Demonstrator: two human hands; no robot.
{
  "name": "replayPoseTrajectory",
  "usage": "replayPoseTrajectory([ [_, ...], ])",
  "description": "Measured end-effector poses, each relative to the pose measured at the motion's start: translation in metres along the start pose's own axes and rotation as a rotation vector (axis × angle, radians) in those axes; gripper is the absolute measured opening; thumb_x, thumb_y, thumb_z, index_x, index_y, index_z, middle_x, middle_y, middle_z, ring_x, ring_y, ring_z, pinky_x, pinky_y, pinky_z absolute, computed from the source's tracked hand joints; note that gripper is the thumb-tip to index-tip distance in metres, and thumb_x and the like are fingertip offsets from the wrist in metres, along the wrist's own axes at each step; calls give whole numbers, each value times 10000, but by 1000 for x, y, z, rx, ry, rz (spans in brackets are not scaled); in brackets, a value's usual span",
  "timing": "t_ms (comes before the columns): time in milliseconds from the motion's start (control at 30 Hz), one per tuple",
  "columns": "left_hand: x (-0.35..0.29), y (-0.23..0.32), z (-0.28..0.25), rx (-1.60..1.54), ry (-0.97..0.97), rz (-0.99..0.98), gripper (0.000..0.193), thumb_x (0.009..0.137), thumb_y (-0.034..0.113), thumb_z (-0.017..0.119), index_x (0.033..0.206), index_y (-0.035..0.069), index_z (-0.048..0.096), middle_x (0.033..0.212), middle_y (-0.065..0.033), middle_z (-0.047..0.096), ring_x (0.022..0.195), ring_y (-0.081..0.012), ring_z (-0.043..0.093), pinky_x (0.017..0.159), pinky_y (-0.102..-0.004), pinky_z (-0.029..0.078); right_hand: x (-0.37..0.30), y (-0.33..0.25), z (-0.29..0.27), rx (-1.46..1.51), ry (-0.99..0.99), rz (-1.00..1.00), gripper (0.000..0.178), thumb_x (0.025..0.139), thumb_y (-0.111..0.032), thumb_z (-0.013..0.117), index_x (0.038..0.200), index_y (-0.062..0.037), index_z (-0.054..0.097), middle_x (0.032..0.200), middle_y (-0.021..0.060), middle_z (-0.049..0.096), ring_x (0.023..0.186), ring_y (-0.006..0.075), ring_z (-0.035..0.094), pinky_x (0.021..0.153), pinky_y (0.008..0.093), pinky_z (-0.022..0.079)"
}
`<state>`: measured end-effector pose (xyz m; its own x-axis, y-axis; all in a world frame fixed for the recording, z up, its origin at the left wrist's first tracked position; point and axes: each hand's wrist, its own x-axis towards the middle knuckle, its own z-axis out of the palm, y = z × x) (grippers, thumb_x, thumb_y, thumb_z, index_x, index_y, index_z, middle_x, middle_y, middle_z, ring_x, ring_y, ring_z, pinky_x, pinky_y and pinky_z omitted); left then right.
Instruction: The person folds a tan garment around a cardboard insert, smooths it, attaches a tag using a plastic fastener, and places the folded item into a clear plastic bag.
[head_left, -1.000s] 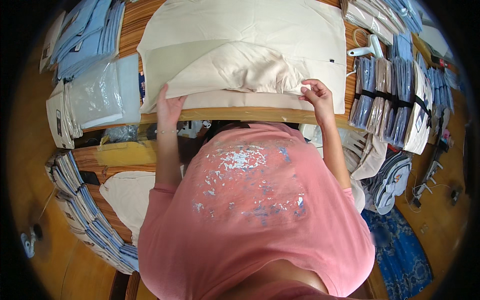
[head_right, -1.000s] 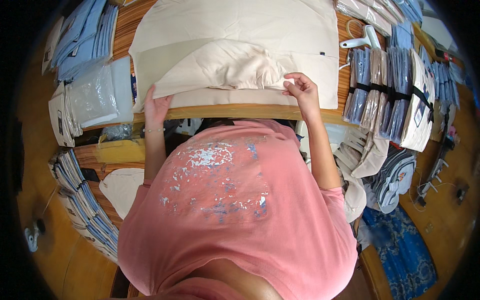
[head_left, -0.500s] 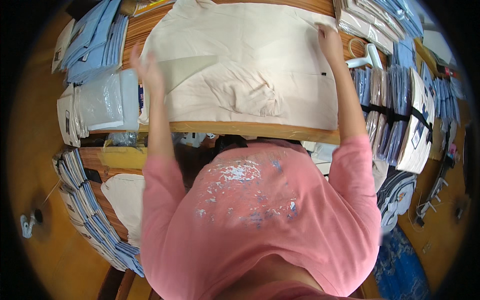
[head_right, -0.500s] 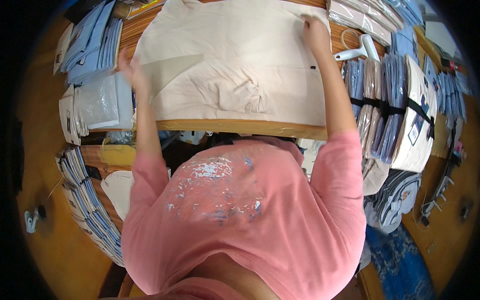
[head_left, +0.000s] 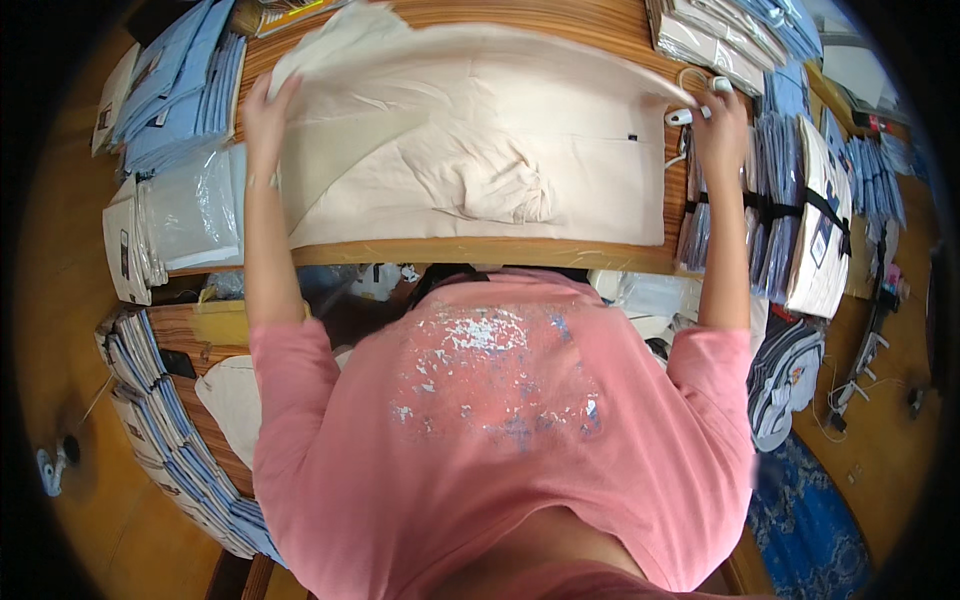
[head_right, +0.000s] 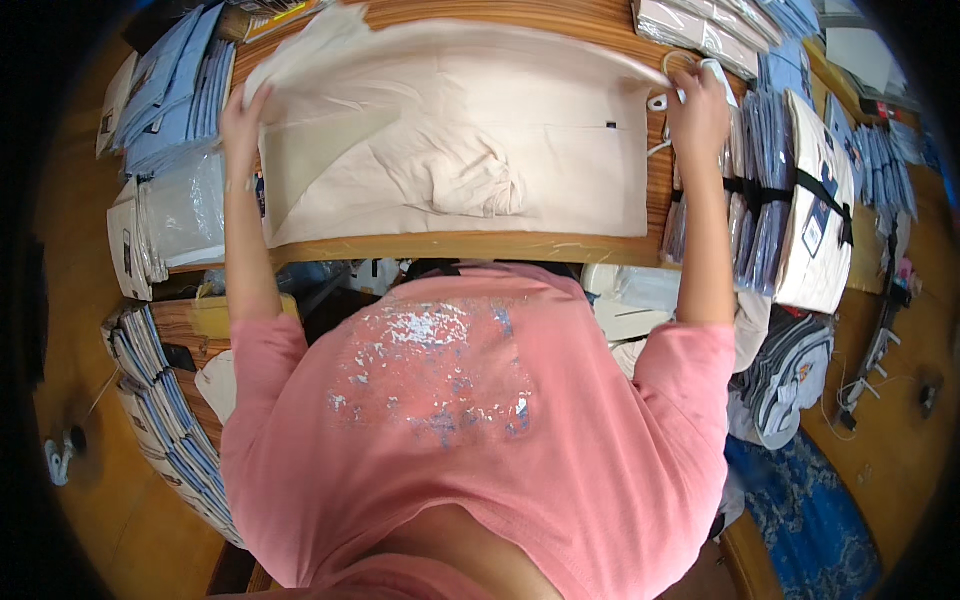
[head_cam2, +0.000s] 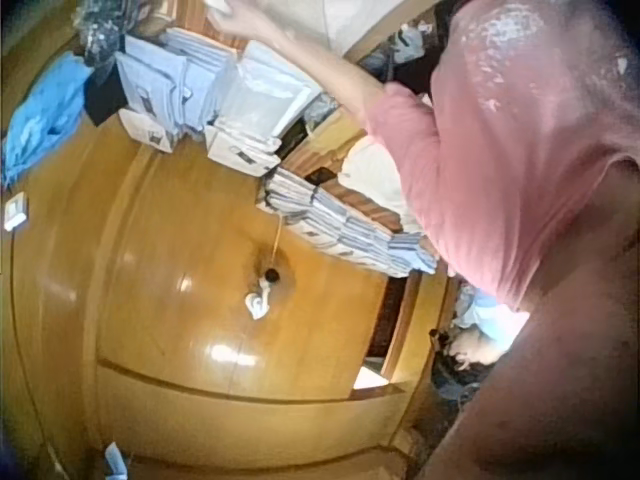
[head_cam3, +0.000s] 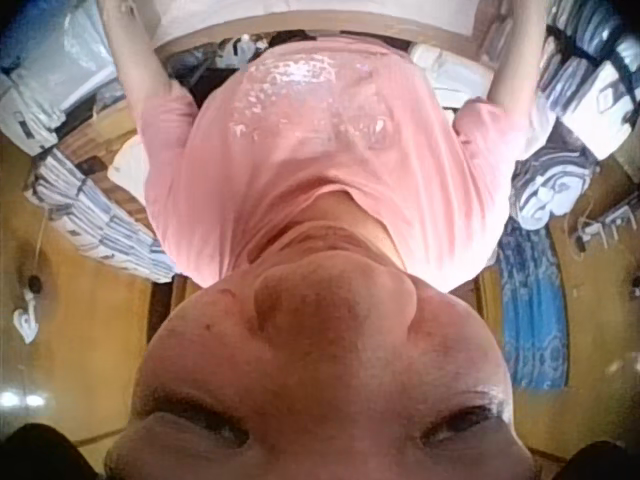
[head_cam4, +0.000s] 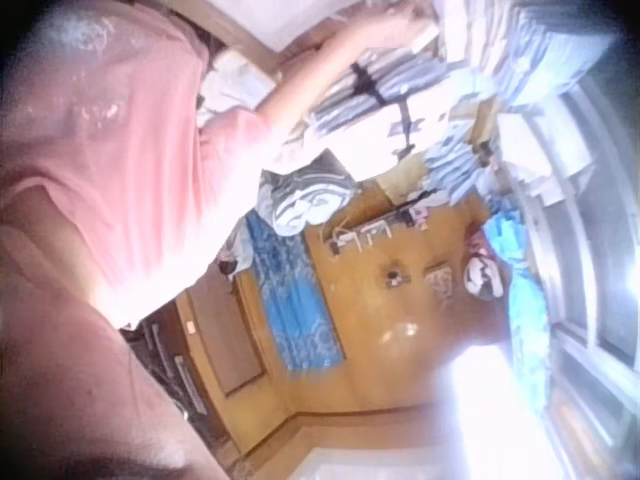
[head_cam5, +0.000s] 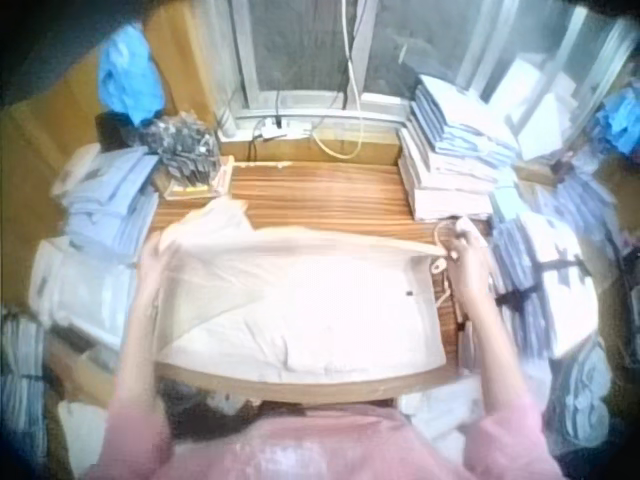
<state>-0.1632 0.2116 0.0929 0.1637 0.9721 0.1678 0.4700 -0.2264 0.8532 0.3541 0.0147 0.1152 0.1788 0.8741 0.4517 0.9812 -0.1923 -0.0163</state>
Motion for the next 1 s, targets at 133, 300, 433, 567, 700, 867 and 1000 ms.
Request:
replayPoseTrajectory([
  [133, -110, -14, -24, 109, 0, -25, 308, 776, 163, 701, 1022, -11, 636, 1138, -121, 564, 1069, -227, 480, 908, -335, 381, -101, -17, -48, 157, -185, 273, 147, 748, -59, 625, 887, -92, 663, 1121, 100, 589, 920, 323, 600, 748, 377, 492],
  [300, -172, -81, -12, 217, -158, -112, 295, 717, 148, 743, 981, 40, 669, 1212, -109, 511, 1166, -273, 371, 976, -368, 326, -172, -25, -16, 309, -311, 413, 160, 727, 29, 572, 856, -32, 643, 937, 113, 622, 830, 316, 604, 727, 364, 479],
  [433, -182, -82, -14, 299, -192, -63, 292, 706, 162, 746, 968, 53, 678, 1216, -116, 494, 1162, -291, 359, 992, -382, 298, -172, -32, -27, 281, -226, 375, 165, 708, 41, 572, 850, -10, 641, 951, 158, 600, 875, 344, 578, 780, 374, 464],
  [567, -194, -83, -22, 452, -249, 14, 299, 688, 186, 744, 945, 51, 673, 1208, -134, 492, 1163, -316, 363, 993, -404, 294, -185, -38, -9, 48, -375, 254, 284, 689, 37, 584, 949, -46, 659, 1058, 190, 570, 971, 358, 545, 853, 406, 446],
  [700, -199, -74, -27, 495, -268, 38, 291, 691, 190, 700, 933, 42, 635, 1213, -139, 487, 1194, -336, 358, 1002, -435, 274, -82, -168, -4, 311, -293, 8, 359, 701, -18, 608, 1049, -95, 648, 1153, 194, 540, 1049, 351, 515, 897, 427, 431],
  [867, -205, -64, -36, 570, -360, 72, 325, 705, 120, 646, 1024, 58, 622, 1278, -136, 446, 1276, -338, 291, 1044, -463, 235, 42, -390, 90, 679, -437, -341, 228, 820, -239, 577, 923, -50, 653, 850, 150, 650, 801, 324, 605, 729, 405, 485],
  [1000, -197, -48, -43, 617, -505, 28, 350, 712, 122, 650, 1055, 75, 601, 1335, -134, 407, 1323, -336, 247, 1067, -472, 210, 106, -452, 170, 666, -837, 0, 347, 770, -374, 629, 892, -51, 658, 732, 120, 656, 644, 270, 625, 613, 390, 491],
])
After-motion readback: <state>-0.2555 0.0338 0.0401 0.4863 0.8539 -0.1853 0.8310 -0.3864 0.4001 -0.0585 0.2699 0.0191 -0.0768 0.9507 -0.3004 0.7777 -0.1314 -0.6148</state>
